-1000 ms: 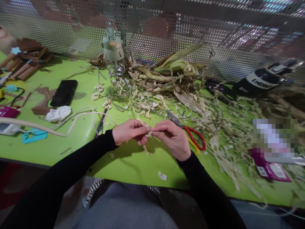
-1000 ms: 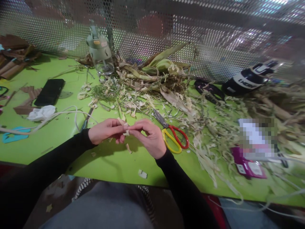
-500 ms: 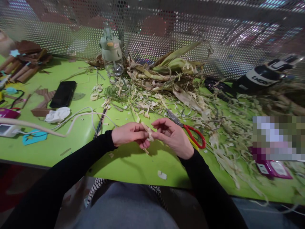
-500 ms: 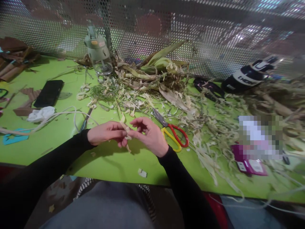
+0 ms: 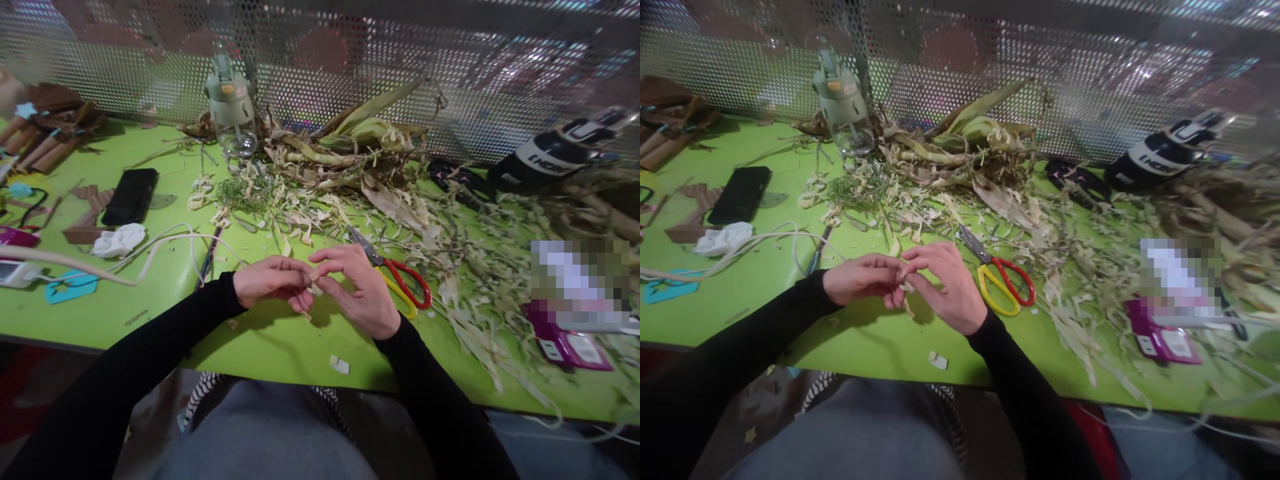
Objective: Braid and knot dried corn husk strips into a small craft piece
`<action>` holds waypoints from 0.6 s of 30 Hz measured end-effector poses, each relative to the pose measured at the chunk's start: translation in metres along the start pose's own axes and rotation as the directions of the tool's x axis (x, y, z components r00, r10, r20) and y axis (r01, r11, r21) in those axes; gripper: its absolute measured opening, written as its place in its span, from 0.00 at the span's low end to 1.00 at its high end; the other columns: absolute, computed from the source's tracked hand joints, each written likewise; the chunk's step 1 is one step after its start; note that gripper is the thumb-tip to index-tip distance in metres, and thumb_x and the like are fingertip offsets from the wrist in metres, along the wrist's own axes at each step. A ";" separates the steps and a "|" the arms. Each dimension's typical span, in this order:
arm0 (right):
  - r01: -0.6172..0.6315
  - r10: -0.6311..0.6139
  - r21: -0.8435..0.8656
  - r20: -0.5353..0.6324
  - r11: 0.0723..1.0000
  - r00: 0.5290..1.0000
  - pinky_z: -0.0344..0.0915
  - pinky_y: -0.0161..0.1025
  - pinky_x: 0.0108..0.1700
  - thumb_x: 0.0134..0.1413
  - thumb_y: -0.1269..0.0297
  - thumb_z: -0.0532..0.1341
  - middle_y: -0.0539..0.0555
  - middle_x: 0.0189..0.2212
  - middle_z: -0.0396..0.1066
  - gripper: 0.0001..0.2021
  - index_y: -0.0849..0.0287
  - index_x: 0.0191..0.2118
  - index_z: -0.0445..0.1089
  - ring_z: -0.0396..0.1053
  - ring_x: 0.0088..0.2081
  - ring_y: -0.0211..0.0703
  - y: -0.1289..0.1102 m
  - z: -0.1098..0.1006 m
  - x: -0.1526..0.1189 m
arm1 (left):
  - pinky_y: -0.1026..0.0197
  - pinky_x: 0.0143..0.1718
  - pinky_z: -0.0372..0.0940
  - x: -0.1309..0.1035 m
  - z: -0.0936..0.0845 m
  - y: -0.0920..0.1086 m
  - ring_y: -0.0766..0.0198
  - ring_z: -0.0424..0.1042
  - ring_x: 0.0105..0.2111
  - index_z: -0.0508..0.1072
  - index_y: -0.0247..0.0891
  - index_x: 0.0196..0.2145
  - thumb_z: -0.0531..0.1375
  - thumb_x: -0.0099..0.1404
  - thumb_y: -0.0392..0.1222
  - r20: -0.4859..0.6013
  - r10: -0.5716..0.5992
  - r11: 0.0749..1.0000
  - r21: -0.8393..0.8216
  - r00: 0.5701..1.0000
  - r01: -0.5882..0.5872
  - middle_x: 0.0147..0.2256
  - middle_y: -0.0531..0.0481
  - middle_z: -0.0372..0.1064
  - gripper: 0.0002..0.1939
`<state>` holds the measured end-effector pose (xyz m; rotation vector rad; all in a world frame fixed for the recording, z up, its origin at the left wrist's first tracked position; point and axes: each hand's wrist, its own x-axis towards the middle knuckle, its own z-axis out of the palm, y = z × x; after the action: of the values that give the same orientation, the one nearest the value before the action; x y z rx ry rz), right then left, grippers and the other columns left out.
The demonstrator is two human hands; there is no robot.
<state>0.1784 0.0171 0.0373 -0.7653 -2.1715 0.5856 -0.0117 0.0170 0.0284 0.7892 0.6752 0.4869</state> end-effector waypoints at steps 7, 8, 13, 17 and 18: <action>0.000 0.003 -0.040 0.065 0.999 0.998 0.66 0.44 0.46 0.53 0.68 0.63 0.55 0.42 0.72 0.04 0.56 0.37 0.73 0.69 0.44 0.44 -0.002 -0.009 0.000 | 0.67 0.27 0.67 -0.003 0.004 0.001 0.69 0.72 0.23 0.69 0.31 0.32 0.63 0.57 0.39 -0.065 0.046 0.998 -0.030 0.997 -0.048 0.22 0.48 0.73 0.09; -0.023 0.026 -0.045 0.051 0.999 0.998 0.66 0.45 0.46 0.53 0.66 0.63 0.55 0.42 0.71 0.05 0.55 0.37 0.73 0.69 0.44 0.45 -0.002 -0.010 -0.001 | 0.66 0.28 0.67 -0.003 0.005 0.001 0.69 0.72 0.23 0.69 0.31 0.33 0.62 0.57 0.38 -0.095 0.066 0.997 -0.024 0.993 -0.069 0.23 0.48 0.73 0.08; -0.133 0.132 -0.028 -0.040 0.991 0.990 0.66 0.41 0.37 0.54 0.60 0.62 0.54 0.33 0.70 0.06 0.56 0.33 0.73 0.68 0.36 0.42 -0.003 -0.008 -0.002 | 0.65 0.31 0.68 -0.004 0.011 0.001 0.70 0.71 0.24 0.70 0.31 0.34 0.59 0.61 0.37 -0.205 0.189 0.974 0.165 0.960 -0.156 0.25 0.50 0.72 0.05; -0.227 0.227 0.008 -0.030 0.974 0.973 0.62 0.35 0.27 0.52 0.63 0.64 0.51 0.28 0.71 0.04 0.58 0.33 0.73 0.64 0.27 0.36 -0.003 -0.006 0.000 | 0.67 0.30 0.67 -0.003 0.012 0.000 0.72 0.70 0.22 0.70 0.31 0.33 0.56 0.62 0.34 -0.247 0.236 0.932 0.332 0.940 -0.147 0.23 0.52 0.71 0.04; -0.235 0.235 0.011 -0.030 0.972 0.971 0.63 0.35 0.28 0.52 0.64 0.64 0.51 0.28 0.71 0.04 0.58 0.34 0.73 0.64 0.27 0.36 -0.003 -0.006 0.000 | 0.67 0.29 0.67 -0.003 0.012 0.000 0.73 0.70 0.22 0.70 0.31 0.32 0.56 0.62 0.34 -0.238 0.200 0.937 0.330 0.950 -0.115 0.22 0.52 0.71 0.04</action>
<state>0.1819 0.0161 0.0432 -1.0304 -2.0640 0.6958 -0.0052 0.0092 0.0355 1.0953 0.9615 0.6519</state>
